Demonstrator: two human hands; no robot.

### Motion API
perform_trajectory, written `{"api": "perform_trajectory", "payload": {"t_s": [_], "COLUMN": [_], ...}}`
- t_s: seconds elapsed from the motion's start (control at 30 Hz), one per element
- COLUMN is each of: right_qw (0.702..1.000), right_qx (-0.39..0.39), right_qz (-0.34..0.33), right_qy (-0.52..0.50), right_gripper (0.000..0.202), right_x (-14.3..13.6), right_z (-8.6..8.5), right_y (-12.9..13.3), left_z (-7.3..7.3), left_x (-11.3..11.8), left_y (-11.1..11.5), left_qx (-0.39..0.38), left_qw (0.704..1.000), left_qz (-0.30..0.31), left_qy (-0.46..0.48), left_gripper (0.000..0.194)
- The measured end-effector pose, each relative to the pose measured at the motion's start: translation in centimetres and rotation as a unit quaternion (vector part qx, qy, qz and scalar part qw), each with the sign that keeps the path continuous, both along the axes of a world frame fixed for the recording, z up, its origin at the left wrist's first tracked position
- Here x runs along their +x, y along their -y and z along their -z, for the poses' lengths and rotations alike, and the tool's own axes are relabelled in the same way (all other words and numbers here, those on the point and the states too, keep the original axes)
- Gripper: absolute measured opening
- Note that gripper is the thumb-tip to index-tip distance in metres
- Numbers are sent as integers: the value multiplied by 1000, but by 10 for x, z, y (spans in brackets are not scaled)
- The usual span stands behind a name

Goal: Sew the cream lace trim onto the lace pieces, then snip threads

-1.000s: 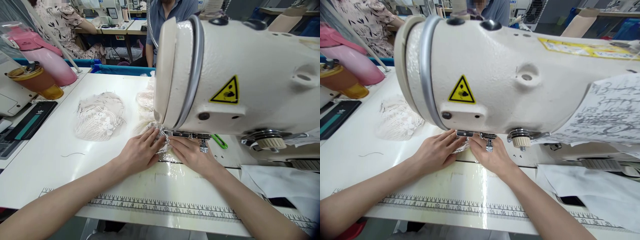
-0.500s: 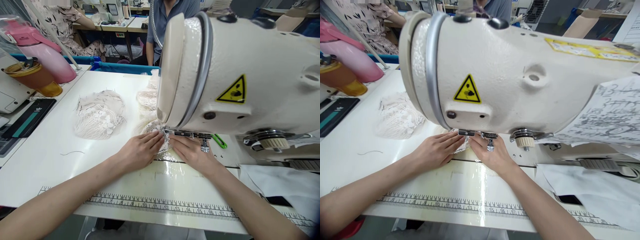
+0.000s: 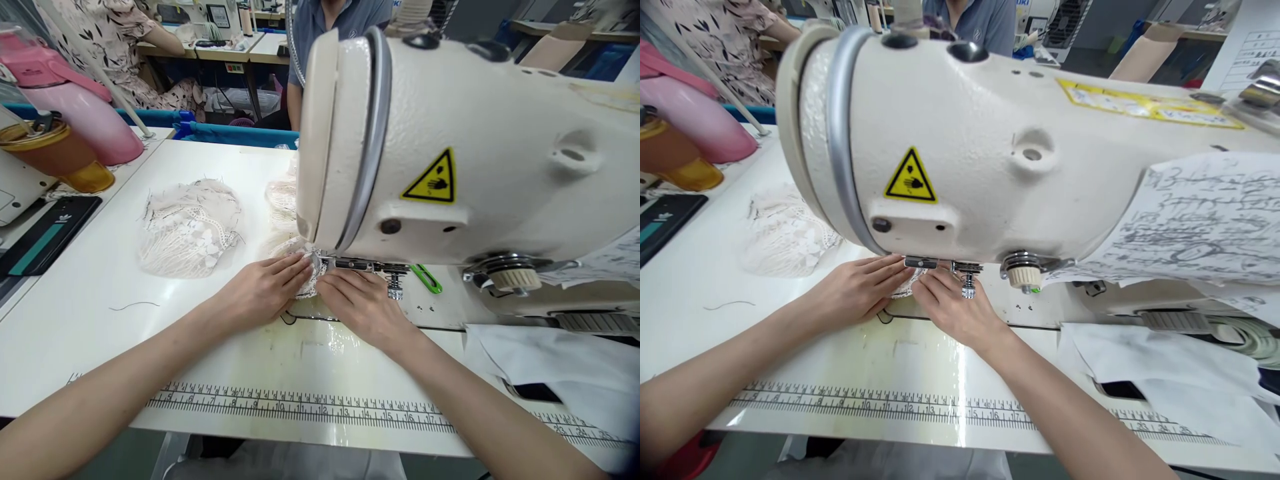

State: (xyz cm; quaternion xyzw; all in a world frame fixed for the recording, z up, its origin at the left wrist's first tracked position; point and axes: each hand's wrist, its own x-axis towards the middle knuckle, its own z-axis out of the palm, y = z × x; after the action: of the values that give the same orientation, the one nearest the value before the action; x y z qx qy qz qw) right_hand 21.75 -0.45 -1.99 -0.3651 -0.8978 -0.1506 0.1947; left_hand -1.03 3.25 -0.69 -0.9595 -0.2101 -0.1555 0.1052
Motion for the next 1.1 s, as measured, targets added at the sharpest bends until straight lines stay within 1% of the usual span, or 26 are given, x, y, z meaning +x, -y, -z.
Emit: {"api": "perform_trajectory", "payload": {"t_s": [0.13, 0.3, 0.47, 0.67, 0.87, 0.97, 1.1], "right_qw": [1000, 999, 997, 996, 995, 994, 994], "right_qx": [-5, -36, -65, -63, -83, -81, -71], "right_qz": [-9, -9, -27, -40, -34, -33, -33], "right_qy": [-3, -16, -33, -47, -52, -64, -82], "right_gripper": [28, 17, 19, 19, 18, 17, 17], "right_x": [-2, -1, 2, 3, 4, 5, 6], "right_z": [0, -5, -9, -6, -8, -9, -9], "right_y": [1, 5, 8, 7, 8, 8, 7], "left_z": [-2, 1, 2, 1, 4, 6, 7], "left_x": [5, 5, 5, 6, 9, 12, 15], "left_y": [3, 2, 3, 4, 6, 8, 11], "left_qx": [12, -27, -33, -30, -33, -26, -39], "left_qw": [1000, 1000, 999, 999, 999, 999, 998], "left_qz": [-8, 7, 4, 1, -24, -35, -52], "left_qy": [2, 9, 16, 25, 15, 13, 13], "left_gripper": [35, 38, 38, 37, 37, 38, 38]}}
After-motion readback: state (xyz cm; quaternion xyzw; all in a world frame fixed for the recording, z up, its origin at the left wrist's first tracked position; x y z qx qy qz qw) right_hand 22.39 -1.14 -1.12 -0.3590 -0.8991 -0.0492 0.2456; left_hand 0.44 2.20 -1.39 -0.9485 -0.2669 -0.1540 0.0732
